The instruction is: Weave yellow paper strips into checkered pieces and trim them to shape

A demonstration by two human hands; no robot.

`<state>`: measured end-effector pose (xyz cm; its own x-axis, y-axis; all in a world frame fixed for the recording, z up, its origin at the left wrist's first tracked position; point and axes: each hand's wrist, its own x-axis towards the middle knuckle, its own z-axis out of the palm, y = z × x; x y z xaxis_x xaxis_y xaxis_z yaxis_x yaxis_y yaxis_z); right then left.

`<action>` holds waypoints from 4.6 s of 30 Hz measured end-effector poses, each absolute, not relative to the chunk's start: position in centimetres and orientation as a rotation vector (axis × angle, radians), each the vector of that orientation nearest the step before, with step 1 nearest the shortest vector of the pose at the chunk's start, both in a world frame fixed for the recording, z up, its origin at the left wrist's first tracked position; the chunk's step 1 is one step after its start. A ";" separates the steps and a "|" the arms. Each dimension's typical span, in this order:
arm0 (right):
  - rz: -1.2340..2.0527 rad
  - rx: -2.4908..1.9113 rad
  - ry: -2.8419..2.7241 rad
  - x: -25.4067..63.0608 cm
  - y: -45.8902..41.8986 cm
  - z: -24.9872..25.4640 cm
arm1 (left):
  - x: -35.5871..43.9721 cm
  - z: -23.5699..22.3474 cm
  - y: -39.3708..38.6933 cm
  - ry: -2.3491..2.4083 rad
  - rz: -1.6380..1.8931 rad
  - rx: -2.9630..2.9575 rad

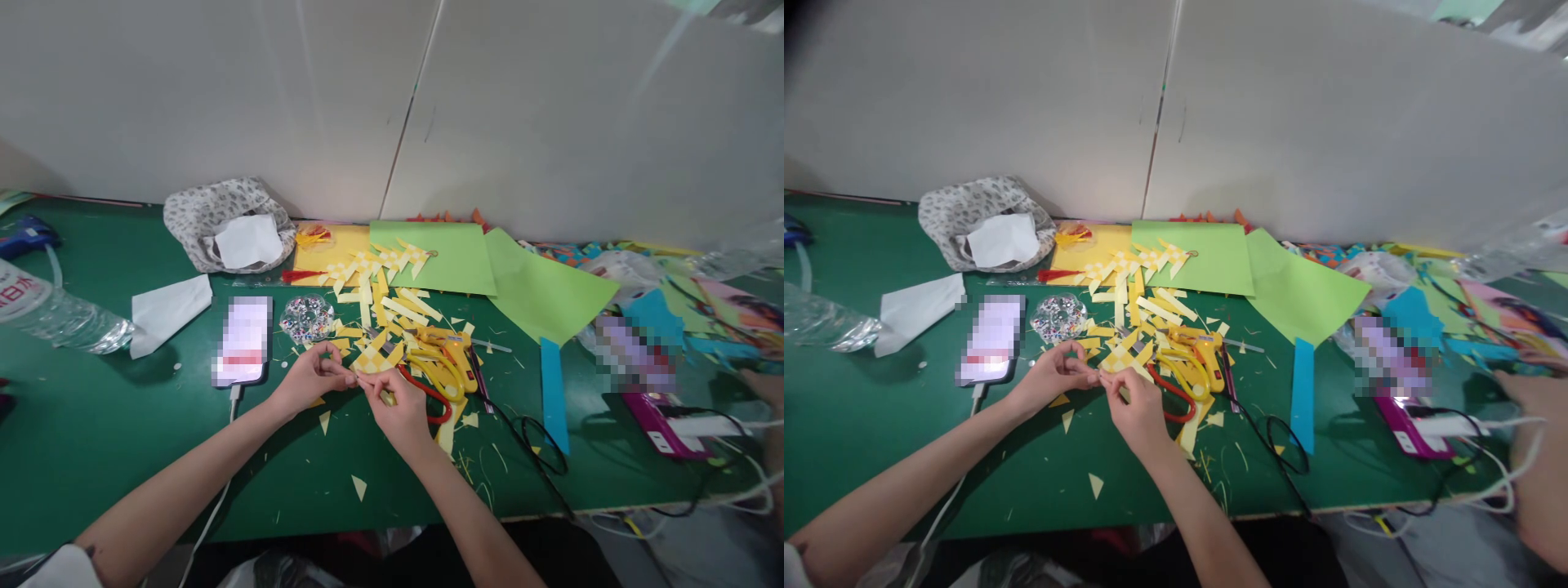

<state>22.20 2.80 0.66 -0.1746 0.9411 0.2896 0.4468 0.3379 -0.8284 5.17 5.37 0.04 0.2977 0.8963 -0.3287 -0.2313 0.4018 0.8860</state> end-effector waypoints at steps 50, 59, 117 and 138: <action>0.981 -1.223 -1.485 21.5 2.8 0.0 | 5.0 0.0 5.4 0.963 0.915 0.813; 0.929 -1.189 -1.545 21.6 2.7 -0.3 | 5.2 0.0 5.4 0.943 0.943 0.803; 0.892 -1.204 -1.543 21.3 2.3 -0.3 | 4.9 0.2 5.3 0.957 0.921 0.848; 1.125 -1.162 -1.301 21.1 2.6 0.1 | 4.3 -0.5 5.6 0.877 0.879 0.814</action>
